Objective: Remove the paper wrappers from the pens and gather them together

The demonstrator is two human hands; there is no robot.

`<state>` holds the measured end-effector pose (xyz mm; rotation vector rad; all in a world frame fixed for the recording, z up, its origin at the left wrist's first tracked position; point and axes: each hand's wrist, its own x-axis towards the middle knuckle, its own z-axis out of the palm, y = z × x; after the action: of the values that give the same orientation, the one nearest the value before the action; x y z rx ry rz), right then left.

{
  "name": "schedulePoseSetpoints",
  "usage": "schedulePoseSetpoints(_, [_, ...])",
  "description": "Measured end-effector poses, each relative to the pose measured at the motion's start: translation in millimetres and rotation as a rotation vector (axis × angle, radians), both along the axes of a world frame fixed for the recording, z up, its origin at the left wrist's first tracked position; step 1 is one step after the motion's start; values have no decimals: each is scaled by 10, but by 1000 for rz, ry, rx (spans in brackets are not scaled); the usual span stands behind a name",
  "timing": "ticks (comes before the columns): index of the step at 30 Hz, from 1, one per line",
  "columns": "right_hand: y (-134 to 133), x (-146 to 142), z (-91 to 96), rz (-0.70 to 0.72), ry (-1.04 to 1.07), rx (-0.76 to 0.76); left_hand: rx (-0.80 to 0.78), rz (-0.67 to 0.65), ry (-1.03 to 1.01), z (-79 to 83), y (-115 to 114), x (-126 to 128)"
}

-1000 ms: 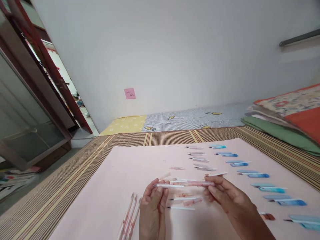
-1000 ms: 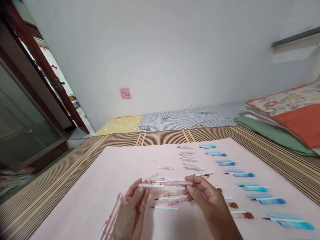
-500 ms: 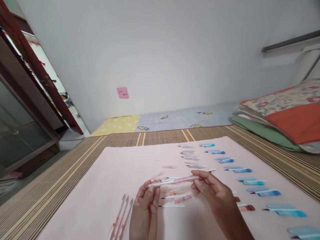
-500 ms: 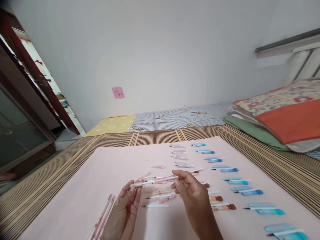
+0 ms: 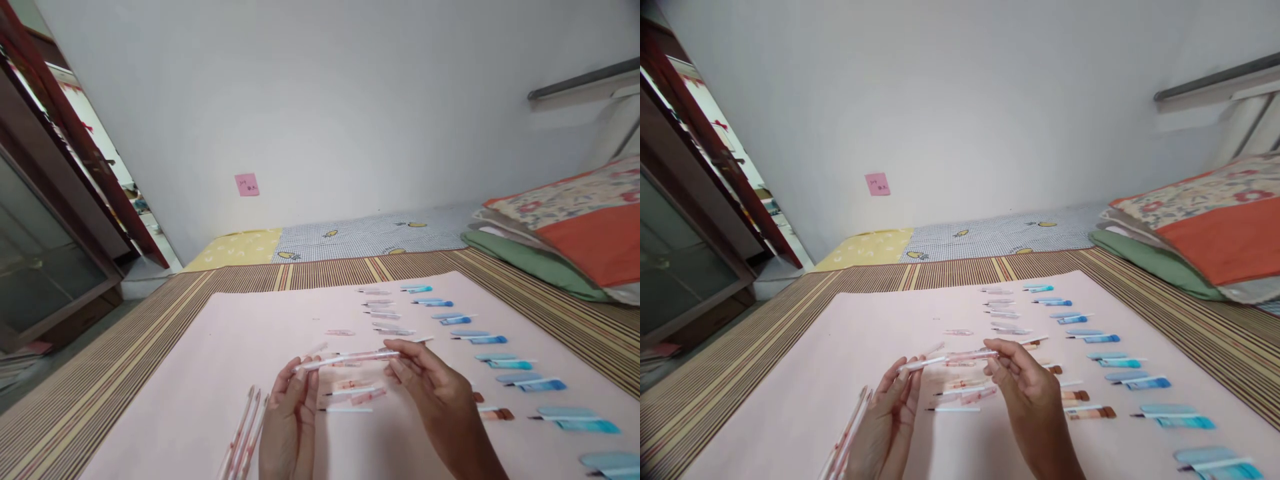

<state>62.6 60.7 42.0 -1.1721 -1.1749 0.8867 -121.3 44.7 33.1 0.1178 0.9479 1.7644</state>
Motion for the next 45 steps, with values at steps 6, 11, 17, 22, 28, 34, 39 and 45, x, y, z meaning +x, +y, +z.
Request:
schedulePoseSetpoints(6, [-10,-29,-23,28,26,3,14,-8,25,31,-10,23])
schedulePoseSetpoints(11, [-43,-96,-25,89,41,-2,24,-38,34,33,-27,60])
schedulePoseSetpoints(17, [-52,-110,-14,133,-20,-10,27,-62,44,37,-41,52])
schedulePoseSetpoints(22, [-34,-78,-23,142,-69,-32,42,-65,59,51,-51,43])
schedulePoseSetpoints(28, [-22,-42,-52,111,-211,89,-22,-76,63,49,-39,23])
schedulePoseSetpoints(34, [-45,-64,-21,125,-178,22,-28,-98,53,87,-61,43])
schedulePoseSetpoints(39, [-51,-108,20,184,-20,-74,10,-87,72,68,-64,43])
schedulePoseSetpoints(45, [-12,-79,-55,238,-115,-65,8,-87,91,56,-60,37])
